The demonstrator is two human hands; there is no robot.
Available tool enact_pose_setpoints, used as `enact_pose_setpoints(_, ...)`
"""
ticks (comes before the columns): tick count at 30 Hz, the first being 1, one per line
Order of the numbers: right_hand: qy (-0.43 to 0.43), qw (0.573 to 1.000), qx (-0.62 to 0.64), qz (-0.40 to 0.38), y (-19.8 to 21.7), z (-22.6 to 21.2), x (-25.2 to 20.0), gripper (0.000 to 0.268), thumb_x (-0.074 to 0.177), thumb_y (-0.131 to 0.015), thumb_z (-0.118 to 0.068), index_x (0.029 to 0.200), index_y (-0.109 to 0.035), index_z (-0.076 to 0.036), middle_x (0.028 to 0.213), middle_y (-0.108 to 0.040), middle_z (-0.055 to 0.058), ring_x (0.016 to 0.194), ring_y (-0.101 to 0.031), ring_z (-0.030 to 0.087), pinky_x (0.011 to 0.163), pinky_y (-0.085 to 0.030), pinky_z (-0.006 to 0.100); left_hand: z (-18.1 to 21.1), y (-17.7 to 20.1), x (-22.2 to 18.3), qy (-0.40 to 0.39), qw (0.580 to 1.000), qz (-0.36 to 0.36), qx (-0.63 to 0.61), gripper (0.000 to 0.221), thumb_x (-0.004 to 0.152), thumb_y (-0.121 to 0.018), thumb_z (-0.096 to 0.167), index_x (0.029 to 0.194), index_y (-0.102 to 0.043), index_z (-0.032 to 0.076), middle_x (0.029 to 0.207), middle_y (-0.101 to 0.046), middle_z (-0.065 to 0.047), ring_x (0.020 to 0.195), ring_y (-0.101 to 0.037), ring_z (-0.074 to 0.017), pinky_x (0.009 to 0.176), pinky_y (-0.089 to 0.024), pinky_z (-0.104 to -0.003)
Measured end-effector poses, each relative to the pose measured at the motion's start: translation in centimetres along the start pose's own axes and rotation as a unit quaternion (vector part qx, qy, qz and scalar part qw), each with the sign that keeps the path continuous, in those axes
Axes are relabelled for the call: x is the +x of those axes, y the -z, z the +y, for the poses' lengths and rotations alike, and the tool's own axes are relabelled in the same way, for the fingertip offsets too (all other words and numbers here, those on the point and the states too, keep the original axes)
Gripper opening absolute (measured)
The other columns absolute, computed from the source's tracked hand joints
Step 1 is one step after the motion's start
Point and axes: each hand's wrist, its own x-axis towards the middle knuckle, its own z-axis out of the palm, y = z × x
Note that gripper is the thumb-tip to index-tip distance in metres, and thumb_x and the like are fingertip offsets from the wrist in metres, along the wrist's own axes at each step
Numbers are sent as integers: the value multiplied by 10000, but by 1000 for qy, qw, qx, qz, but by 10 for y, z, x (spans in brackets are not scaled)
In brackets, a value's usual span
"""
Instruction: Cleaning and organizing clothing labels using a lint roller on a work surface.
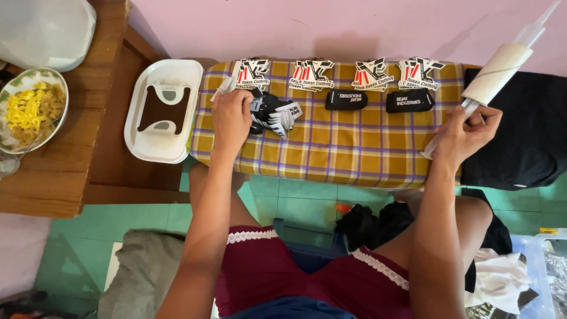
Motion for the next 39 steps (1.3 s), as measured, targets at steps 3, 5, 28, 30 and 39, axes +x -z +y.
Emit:
enact_pose_setpoints(3,1,1000,3,-6,-1,-2,0,252,1079,-605,65,1021,-396,-63,820,-678,188,480,-505,158,455,-464,283,-1,3,4,22,999,21,-25,131,1060,-559,74,951,-615,121,784,-668,-2,699,-630,-214,1024,-450,-498)
enact_pose_setpoints(5,5,1000,8,-11,-1,-6,0,252,1073,-623,43,1037,-398,-64,875,-686,216,499,-529,166,455,-470,279,-4,2,7,25,998,33,-38,121,1064,-537,46,973,-546,125,763,-642,-29,675,-599,-238,686,-496,-399)
enact_pose_setpoints(28,-9,1000,7,5,-2,2,0,252,1061,-621,50,1025,-400,-67,817,-677,215,493,-517,172,429,-443,295,2,27,16,172,961,40,-212,289,849,-845,37,1030,-633,112,1020,-762,-24,924,-785,-177,733,-592,-312)
enact_pose_setpoints(30,-4,1000,12,12,-2,4,0,234,1043,-601,64,1022,-401,-56,790,-666,221,467,-487,170,420,-417,303,4,31,19,173,959,45,-219,261,821,-875,68,1001,-690,109,992,-785,-20,901,-792,-171,719,-601,-305)
enact_pose_setpoints(39,-43,999,-21,24,0,11,0,280,1046,-629,87,1026,-402,-75,794,-573,138,519,-570,185,470,-470,293,-7,41,34,122,968,94,-198,123,956,-709,72,1056,-779,81,1019,-801,-54,969,-769,-202,838,-611,-329)
